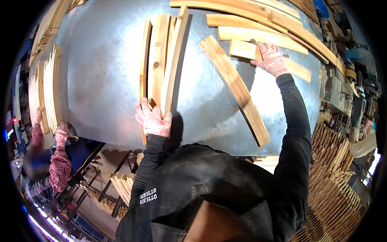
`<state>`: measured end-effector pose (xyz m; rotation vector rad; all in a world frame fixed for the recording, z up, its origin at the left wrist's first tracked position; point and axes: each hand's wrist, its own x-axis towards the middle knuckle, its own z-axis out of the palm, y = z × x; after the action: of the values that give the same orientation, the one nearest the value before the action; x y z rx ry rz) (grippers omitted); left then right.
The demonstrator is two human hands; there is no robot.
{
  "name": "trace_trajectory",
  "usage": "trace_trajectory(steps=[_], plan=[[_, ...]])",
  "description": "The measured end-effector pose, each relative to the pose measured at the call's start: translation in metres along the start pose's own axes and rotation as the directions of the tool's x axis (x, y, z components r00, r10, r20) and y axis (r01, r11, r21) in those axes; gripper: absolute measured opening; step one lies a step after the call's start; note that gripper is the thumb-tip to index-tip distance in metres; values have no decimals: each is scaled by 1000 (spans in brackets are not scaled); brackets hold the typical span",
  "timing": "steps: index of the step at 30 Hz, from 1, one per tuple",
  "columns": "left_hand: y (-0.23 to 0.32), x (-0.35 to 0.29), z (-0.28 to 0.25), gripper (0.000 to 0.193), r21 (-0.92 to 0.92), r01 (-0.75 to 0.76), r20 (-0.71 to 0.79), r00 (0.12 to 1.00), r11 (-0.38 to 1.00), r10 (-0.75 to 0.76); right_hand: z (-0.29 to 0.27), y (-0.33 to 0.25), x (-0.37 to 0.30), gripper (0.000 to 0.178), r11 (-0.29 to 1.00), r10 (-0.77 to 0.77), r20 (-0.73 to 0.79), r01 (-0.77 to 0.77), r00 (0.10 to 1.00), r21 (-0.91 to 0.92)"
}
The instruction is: The person sorts and stacks thin wooden planks on a metal table. They pick up planks from a pile, inspect them, and place them into a neat stack, occasionally moving other planks aside to reach the work.
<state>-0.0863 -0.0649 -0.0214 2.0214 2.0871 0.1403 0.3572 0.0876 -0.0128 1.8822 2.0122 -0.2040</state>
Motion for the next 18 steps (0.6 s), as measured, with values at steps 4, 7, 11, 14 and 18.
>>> trace_trajectory(steps=[4,7,11,14,18], plan=[[-12,-9,-7,51,43,-24,-71,997,999,27,-64,-5,-4,85,714,-88,-114,142,990,685],[24,2,-35,72,-497,-194,-341,940,846,14,-85,-12,21,92,-181,-352,-42,-24,935,983],[91,30,-49,73,-963,76,131,971,257,201,-130,-109,60,101,-786,-577,-558,-221,597,577],[83,52,-24,65,-846,479,532,785,234,317,-140,-155,79,103,-861,-421,-617,-80,665,502],[21,86,-49,41,-937,300,328,931,177,159,-97,-102,113,86,455,8,-332,292,943,841]])
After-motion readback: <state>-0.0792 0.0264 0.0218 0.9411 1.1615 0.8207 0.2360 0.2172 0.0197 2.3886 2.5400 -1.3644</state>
